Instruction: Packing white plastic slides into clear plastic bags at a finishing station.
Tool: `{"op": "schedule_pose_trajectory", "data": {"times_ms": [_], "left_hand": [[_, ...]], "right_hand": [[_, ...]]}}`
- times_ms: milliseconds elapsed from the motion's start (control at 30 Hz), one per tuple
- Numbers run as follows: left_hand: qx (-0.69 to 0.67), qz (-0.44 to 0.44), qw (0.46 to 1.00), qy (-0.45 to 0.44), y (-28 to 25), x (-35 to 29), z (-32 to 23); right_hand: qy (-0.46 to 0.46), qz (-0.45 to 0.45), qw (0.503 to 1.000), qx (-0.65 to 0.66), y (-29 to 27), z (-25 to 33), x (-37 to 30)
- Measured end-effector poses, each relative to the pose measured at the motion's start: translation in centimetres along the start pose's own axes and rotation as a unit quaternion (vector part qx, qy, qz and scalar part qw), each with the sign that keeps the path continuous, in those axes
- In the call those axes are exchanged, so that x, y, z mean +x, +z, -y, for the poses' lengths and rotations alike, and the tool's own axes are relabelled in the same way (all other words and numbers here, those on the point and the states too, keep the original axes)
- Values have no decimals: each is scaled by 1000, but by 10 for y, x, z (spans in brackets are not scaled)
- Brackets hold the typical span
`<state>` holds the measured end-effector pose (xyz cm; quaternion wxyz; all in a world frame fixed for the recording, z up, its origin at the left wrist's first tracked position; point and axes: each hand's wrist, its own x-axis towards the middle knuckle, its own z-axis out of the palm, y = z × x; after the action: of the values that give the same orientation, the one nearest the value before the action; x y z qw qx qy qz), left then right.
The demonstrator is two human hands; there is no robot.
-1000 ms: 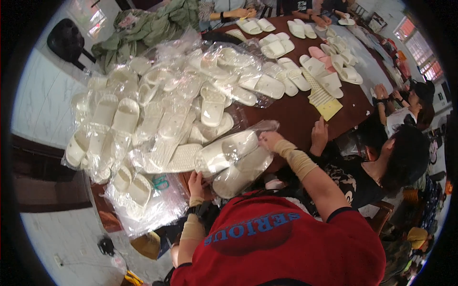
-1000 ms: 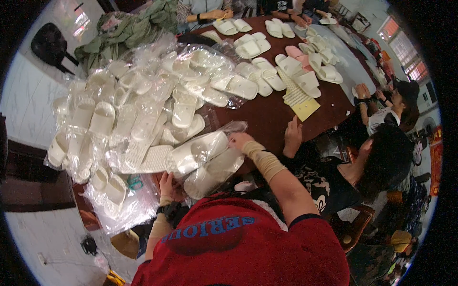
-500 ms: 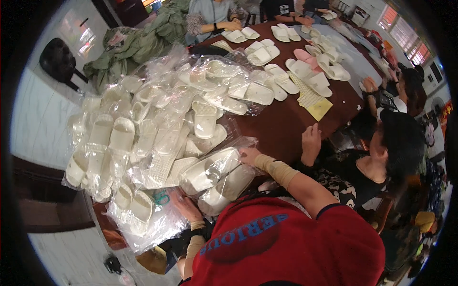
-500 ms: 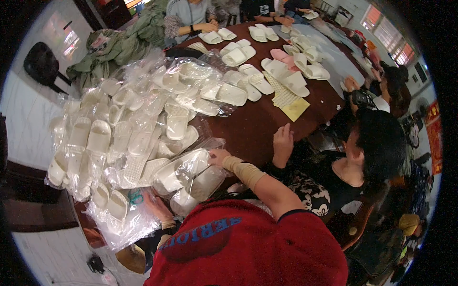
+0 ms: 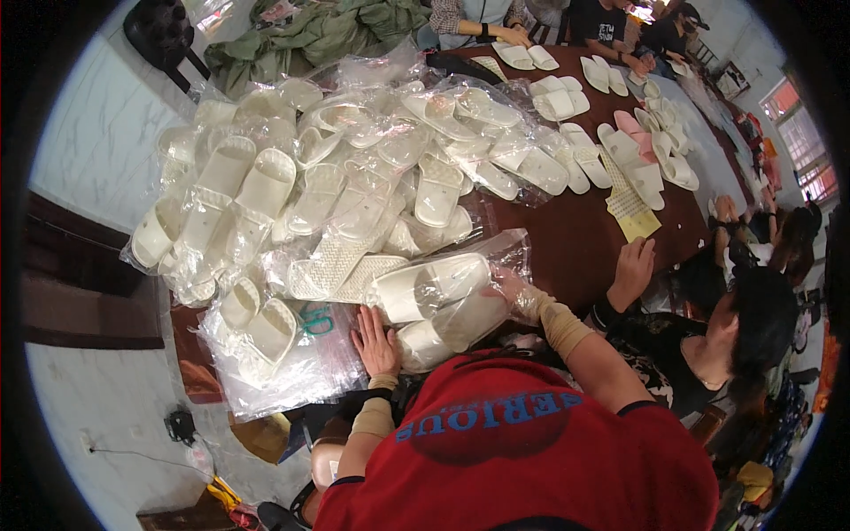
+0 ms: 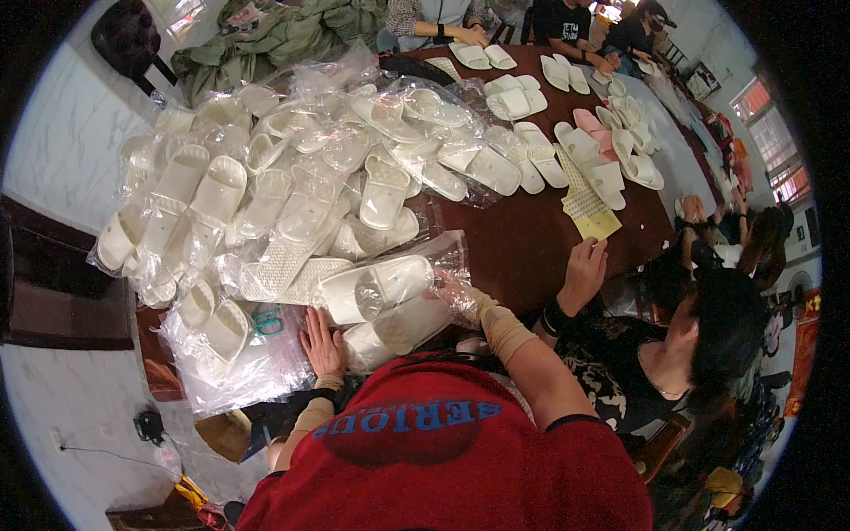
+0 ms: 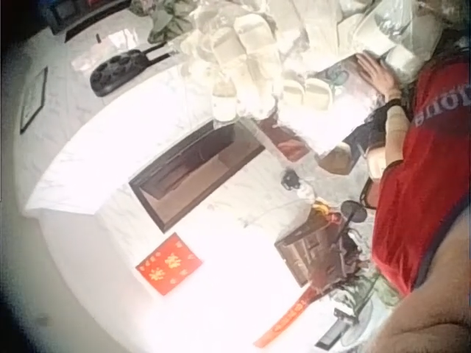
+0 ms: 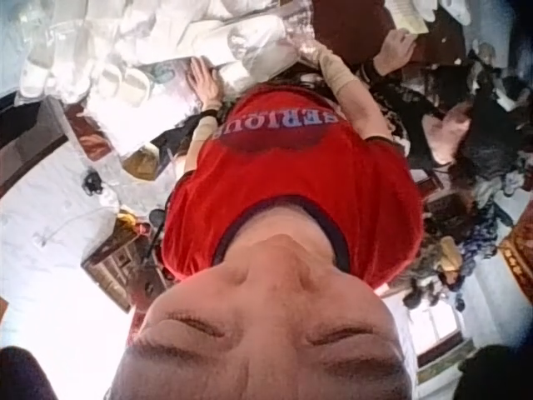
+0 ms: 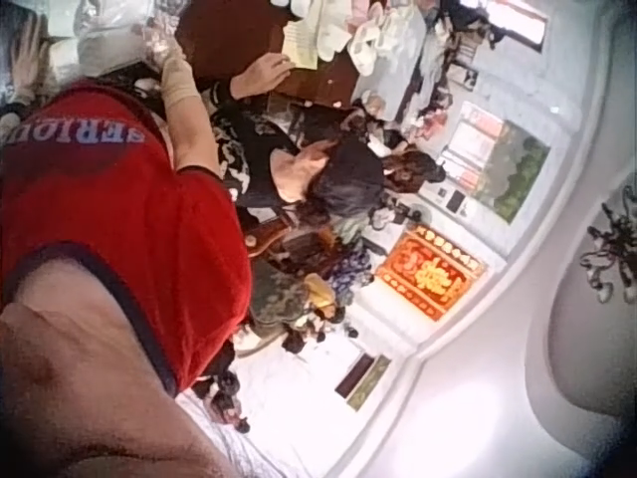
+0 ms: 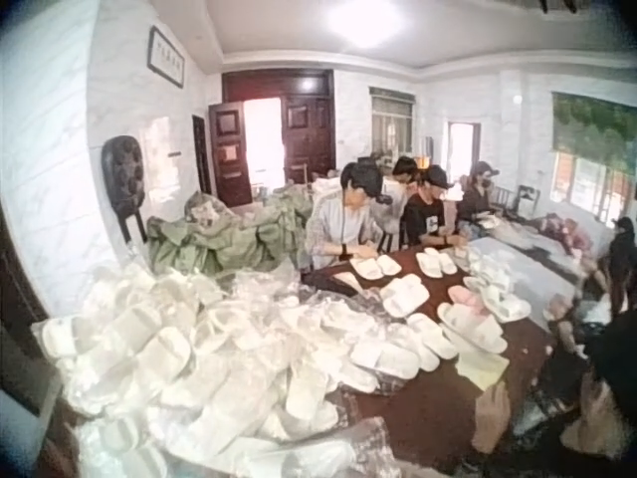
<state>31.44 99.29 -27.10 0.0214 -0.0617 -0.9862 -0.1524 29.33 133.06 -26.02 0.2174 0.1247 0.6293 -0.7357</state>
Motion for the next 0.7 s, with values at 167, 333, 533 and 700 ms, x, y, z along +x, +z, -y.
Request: {"op": "schedule_pose_trajectory", "data": {"times_ms": [167,333,533,700], "left_hand": [[66,17,998,0,-4,0,0],[85,6,996,19,-1,0,-1],[84,46,995,-3,-4,-4,-1],[104,35,994,-2,-4,-2,-4]], "right_hand": [[-35,-32,997,-61,-66,17,-16],[-79,13,990,-113,-21,33,-1],[-157,-55,969,-182,-16,21,23],[-96,-164,969,-156,-125,34,-5]]}}
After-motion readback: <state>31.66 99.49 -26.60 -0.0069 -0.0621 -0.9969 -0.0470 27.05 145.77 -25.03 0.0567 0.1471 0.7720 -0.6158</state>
